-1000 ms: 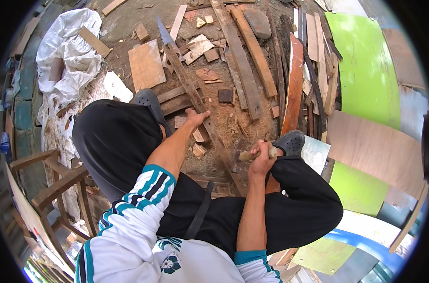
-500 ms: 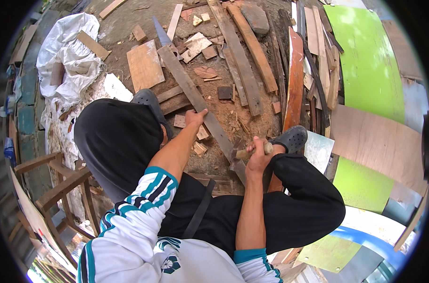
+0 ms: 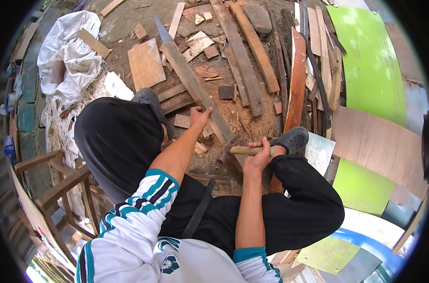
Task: The person sits on the ground and repeatedly strikes a long wooden plank with a hammer to break it into smaller pieces. The person adjusts the plank's position and continues chopping until several fragments are produced.
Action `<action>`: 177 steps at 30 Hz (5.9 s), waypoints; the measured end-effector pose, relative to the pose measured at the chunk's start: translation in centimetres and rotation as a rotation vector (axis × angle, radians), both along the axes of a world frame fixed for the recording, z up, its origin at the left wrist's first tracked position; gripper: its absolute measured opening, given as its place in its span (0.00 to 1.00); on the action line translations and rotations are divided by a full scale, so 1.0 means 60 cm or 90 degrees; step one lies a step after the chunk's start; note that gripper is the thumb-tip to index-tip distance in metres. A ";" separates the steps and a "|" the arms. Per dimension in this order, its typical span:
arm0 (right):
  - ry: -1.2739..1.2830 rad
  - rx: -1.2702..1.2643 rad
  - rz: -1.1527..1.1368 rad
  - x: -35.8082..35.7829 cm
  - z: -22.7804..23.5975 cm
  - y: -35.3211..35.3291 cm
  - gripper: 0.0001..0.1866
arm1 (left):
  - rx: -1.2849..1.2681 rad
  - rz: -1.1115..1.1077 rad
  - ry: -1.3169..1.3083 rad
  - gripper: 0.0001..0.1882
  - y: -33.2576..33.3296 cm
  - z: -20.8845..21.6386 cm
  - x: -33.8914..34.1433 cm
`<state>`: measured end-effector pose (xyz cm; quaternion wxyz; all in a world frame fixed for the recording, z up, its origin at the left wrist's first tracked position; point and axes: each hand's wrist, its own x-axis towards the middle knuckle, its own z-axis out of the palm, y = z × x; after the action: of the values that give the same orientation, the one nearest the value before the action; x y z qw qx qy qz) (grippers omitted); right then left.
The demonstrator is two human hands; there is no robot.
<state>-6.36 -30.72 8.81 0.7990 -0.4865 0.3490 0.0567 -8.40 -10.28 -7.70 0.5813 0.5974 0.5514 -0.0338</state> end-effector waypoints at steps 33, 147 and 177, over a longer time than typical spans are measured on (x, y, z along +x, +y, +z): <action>0.276 0.050 0.359 0.019 0.087 -0.038 0.26 | 0.094 -0.086 0.211 0.56 -0.014 0.066 0.027; -0.394 -0.595 0.930 0.192 -0.317 0.006 0.09 | 0.708 -0.222 0.079 0.24 0.160 -0.045 0.169; -0.315 -0.560 0.885 0.219 -0.302 0.021 0.12 | 0.699 -0.217 0.087 0.22 0.162 -0.041 0.170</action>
<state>6.79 -29.48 -9.34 0.3749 -0.8536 -0.2221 0.2853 1.81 -0.53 -10.17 0.1354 0.8881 0.4208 0.1257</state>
